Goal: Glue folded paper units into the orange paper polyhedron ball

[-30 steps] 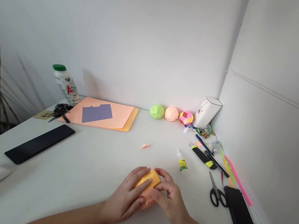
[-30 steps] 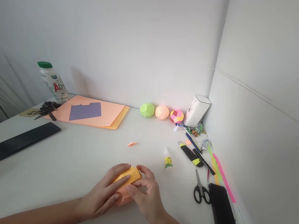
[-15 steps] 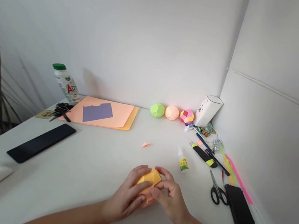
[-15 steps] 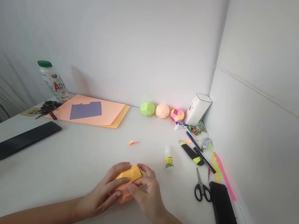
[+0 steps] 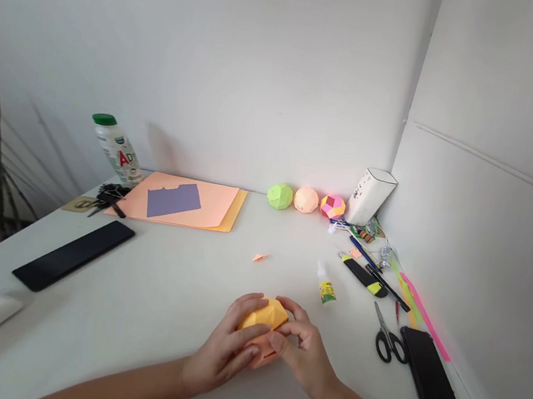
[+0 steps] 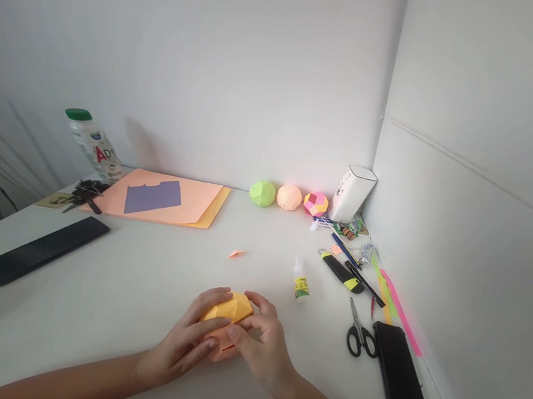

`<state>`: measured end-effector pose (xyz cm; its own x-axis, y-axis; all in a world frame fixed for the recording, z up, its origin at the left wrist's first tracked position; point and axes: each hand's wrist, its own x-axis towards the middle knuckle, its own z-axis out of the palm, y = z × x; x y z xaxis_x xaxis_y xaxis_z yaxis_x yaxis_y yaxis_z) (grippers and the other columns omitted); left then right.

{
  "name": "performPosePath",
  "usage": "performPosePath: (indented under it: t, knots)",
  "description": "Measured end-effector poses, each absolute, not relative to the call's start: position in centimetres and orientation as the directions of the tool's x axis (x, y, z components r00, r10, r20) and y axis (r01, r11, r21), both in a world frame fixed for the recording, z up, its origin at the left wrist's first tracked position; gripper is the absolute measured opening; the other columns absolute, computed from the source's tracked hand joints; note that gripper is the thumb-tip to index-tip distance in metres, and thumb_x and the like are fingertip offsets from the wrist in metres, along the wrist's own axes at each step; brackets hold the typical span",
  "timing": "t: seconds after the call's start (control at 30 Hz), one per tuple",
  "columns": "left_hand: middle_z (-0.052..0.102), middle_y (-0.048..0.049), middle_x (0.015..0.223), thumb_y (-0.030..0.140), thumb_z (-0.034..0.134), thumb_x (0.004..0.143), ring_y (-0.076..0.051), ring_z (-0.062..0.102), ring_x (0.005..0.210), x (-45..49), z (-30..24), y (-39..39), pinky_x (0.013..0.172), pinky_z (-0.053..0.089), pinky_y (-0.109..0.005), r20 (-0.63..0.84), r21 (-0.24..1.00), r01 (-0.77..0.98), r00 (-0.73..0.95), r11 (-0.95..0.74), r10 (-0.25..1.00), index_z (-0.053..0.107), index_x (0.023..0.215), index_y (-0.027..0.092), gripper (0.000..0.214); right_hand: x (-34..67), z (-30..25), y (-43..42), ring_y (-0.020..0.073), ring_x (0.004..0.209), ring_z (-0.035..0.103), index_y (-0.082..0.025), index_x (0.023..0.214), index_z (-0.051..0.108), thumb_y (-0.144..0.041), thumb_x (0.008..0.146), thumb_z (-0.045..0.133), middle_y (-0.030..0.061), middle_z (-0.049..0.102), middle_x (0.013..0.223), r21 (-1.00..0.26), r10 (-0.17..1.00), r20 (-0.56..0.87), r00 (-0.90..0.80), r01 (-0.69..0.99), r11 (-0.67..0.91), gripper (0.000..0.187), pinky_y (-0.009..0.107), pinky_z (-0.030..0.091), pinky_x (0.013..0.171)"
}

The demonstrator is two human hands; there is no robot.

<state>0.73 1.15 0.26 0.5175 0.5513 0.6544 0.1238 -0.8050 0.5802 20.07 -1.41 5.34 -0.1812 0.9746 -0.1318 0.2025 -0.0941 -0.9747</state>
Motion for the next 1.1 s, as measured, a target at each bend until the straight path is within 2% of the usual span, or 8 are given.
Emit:
performPosePath:
  t: [0.23, 0.37, 0.57, 0.8, 1.1]
  knots:
    - [0.029, -0.0138, 0.142, 0.019, 0.034, 0.100, -0.029, 0.031, 0.132, 0.72, -0.05, 1.44, 0.103, 0.040, -0.054, 0.672, 0.607, 0.081, 0.480, -0.791, 0.564, 0.042, 0.132, 0.025, 0.034, 20.33, 5.37, -1.35, 0.0283, 0.139, 0.031, -0.021, 0.079, 0.074, -0.051, 0.081, 0.065, 0.0085, 0.041, 0.146, -0.973, 0.961, -0.174, -0.214, 0.188, -0.134, 0.031, 0.042, 0.031, 0.110]
    - [0.030, -0.0135, 0.142, 0.019, 0.034, 0.100, -0.029, 0.030, 0.133, 0.74, -0.12, 1.50, 0.103, 0.040, -0.054, 0.670, 0.603, 0.092, 0.480, -0.792, 0.566, 0.044, 0.131, 0.024, 0.034, 20.25, 5.00, -1.30, 0.0276, 0.135, 0.037, -0.021, 0.075, 0.072, -0.050, 0.080, 0.067, 0.0070, 0.041, 0.146, -0.979, 0.958, -0.172, -0.230, 0.152, -0.139, 0.029, 0.041, 0.033, 0.109]
    - [0.029, -0.0136, 0.142, 0.021, 0.034, 0.100, -0.030, 0.029, 0.134, 0.72, -0.10, 1.43, 0.104, 0.040, -0.053, 0.668, 0.584, 0.115, 0.494, -0.803, 0.556, 0.042, 0.135, 0.025, 0.036, 20.17, 4.74, -1.28, 0.0284, 0.135, 0.038, -0.021, 0.069, 0.070, -0.047, 0.076, 0.072, 0.0047, 0.039, 0.149, -0.979, 0.945, -0.202, -0.256, 0.060, -0.193, 0.027, 0.041, 0.033, 0.109]
    - [0.028, -0.0135, 0.142, 0.022, 0.034, 0.100, -0.030, 0.028, 0.134, 0.70, -0.14, 1.37, 0.104, 0.040, -0.053, 0.654, 0.597, 0.124, 0.497, -0.792, 0.570, 0.045, 0.131, 0.024, 0.033, 19.94, 4.73, -1.31, 0.0283, 0.127, 0.048, -0.019, 0.068, 0.070, -0.046, 0.076, 0.073, 0.0051, 0.040, 0.148, -0.979, 0.944, -0.203, -0.261, 0.018, -0.205, 0.028, 0.040, 0.039, 0.104]
    - [0.031, -0.0148, 0.141, 0.023, 0.033, 0.100, -0.031, 0.031, 0.132, 0.79, 0.27, 1.26, 0.100, 0.043, -0.054, 0.675, 0.565, 0.143, 0.487, -0.813, 0.555, 0.045, 0.131, 0.025, 0.033, 19.71, 5.00, -1.35, 0.0320, 0.135, 0.038, -0.019, 0.071, 0.074, -0.050, 0.074, 0.074, 0.0064, 0.034, 0.152, -0.976, 0.940, -0.212, -0.266, 0.013, -0.217, 0.031, 0.044, 0.035, 0.108]
